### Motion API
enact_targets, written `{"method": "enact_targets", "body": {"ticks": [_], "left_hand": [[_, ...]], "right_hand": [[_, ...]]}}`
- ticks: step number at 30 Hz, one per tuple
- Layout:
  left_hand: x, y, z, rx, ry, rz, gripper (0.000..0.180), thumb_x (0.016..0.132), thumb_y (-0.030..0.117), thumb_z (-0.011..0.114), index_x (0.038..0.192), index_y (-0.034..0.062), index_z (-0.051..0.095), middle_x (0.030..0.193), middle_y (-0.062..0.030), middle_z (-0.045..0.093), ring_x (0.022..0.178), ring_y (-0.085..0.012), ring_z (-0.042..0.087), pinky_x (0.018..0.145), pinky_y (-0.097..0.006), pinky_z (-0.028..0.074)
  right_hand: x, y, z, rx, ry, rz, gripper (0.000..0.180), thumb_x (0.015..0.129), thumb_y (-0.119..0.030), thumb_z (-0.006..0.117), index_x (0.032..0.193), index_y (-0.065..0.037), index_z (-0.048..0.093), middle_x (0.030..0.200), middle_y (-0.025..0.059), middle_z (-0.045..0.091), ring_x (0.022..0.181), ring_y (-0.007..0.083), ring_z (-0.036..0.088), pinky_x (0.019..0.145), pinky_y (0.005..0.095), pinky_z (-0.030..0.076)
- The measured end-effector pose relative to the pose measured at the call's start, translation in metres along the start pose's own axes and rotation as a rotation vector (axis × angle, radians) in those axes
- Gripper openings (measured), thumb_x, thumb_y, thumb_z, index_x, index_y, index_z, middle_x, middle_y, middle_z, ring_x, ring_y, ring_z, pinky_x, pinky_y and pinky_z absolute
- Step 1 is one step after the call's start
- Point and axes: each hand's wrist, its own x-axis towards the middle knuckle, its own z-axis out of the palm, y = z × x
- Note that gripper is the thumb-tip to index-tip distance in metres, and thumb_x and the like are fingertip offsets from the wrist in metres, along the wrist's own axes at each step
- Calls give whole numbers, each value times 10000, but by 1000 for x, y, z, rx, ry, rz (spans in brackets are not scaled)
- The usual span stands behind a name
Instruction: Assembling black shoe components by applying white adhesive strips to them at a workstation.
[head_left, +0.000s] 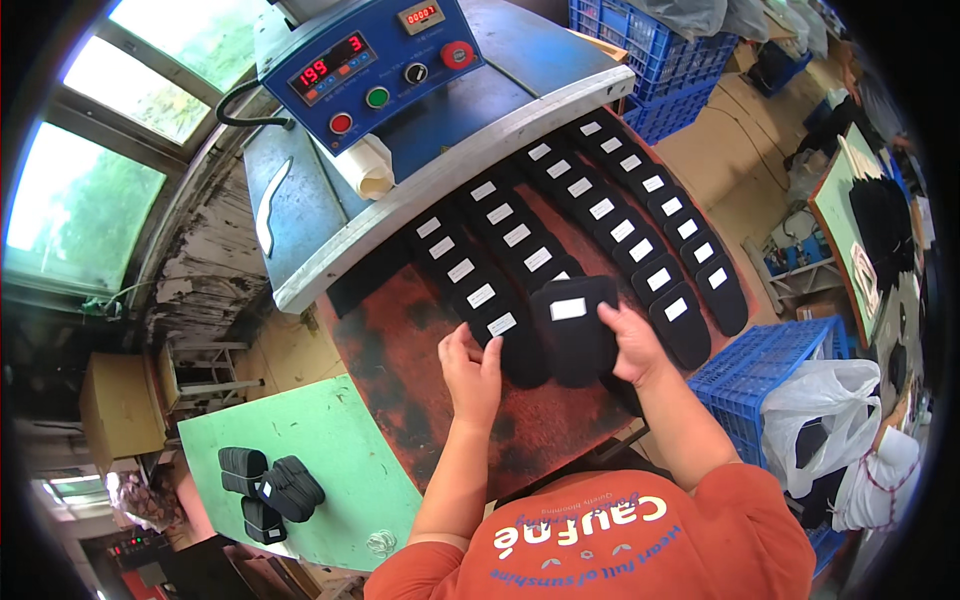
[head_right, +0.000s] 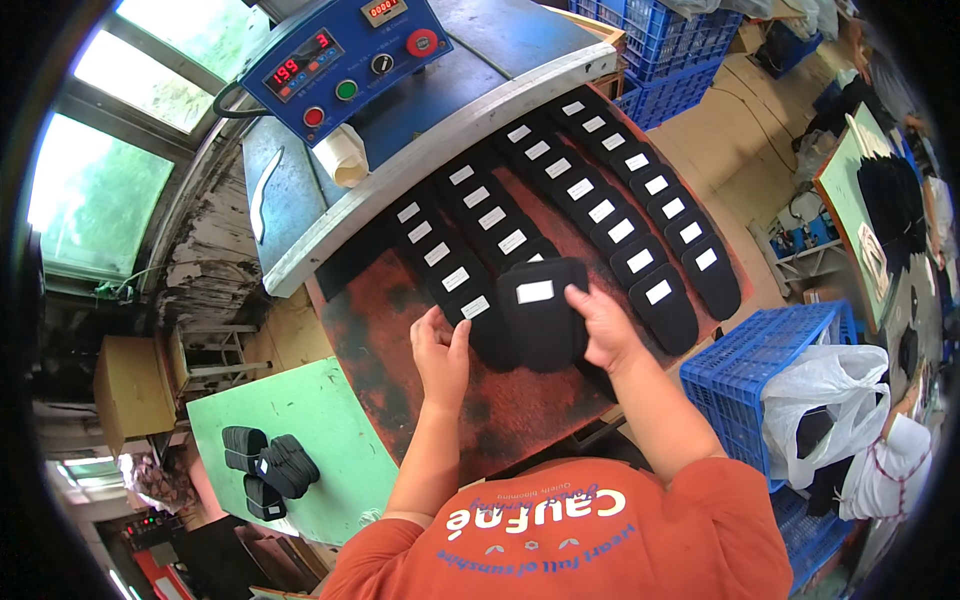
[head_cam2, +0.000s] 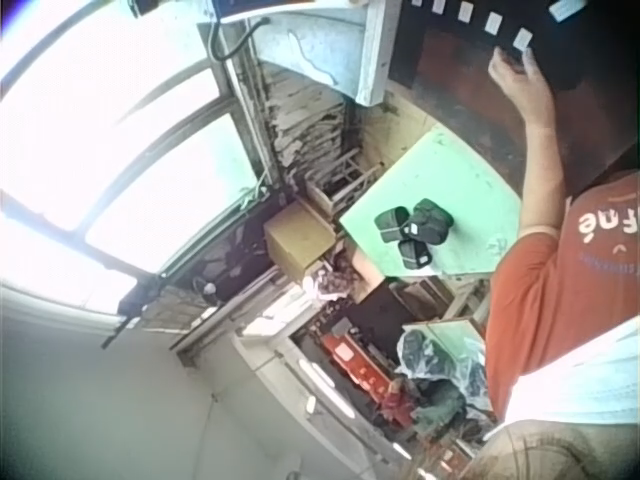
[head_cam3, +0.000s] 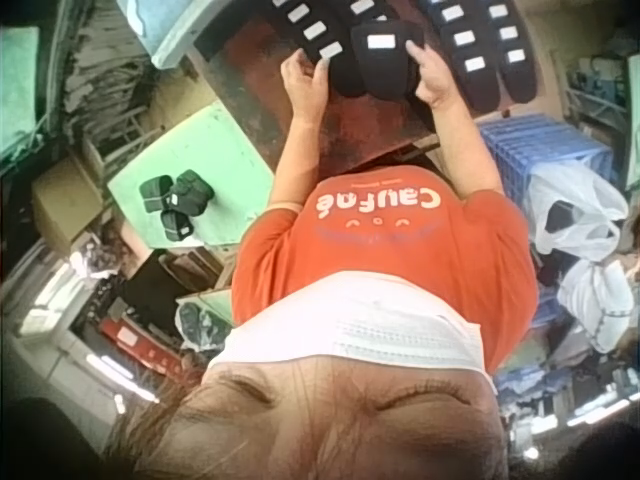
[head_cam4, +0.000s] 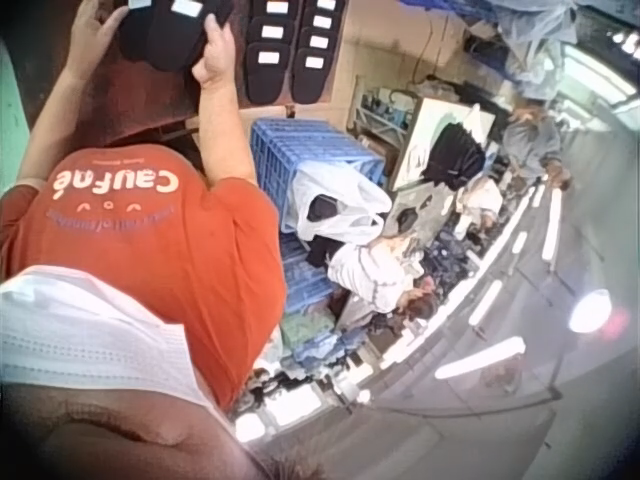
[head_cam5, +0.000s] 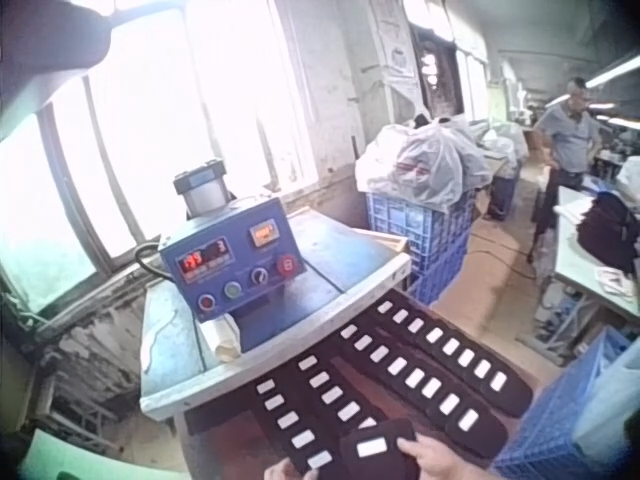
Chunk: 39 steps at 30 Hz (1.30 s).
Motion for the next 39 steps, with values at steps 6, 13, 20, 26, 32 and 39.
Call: {"method": "enact_targets", "body": {"ticks": [6,13,20,26,32,39], "left_hand": [[-13,31,-13,-725,-269,-643,253,853,7,620,1096,-8,554,778,1,574,574,-57,519,514,-174,441],[-38,2,-3,-247,-185,-276,313,837,16,638,1130,-22,534,981,-71,548,641,-77,536,525,-200,470],[-55,36,-24,-769,-327,-702,349,855,7,613,1181,-23,493,817,-42,547,551,-88,539,472,-200,460],[-65,19,-24,-239,-305,-245,372,845,32,631,1187,-12,491,967,-92,532,610,-93,541,510,-204,470],[-73,51,-32,-754,-516,-639,340,855,36,628,1161,-31,494,920,-74,587,606,-57,528,525,-210,474],[-90,20,-21,-414,-529,-654,300,838,18,634,1113,-28,523,743,-36,555,543,-89,553,462,-216,467]], "right_hand": [[-7,18,-7,-43,24,56,390,981,-269,431,1265,-4,465,1203,136,563,1103,254,562,959,396,458],[-20,0,-14,-81,65,-49,364,978,-224,440,1257,8,459,1196,141,566,1086,257,574,943,395,472],[-33,6,-28,-166,163,-36,343,962,-193,488,1247,-4,465,1142,112,589,1040,214,588,907,352,482],[-59,-4,-14,-444,195,-62,361,959,-200,488,1254,6,457,1131,108,600,1025,192,592,898,314,469],[-76,42,-3,-829,39,-68,386,911,-164,566,1237,27,488,1056,103,629,932,146,598,819,290,474],[-93,35,10,-1519,203,-239,431,826,-170,643,1200,3,517,826,135,628,721,222,630,661,330,495]]}}
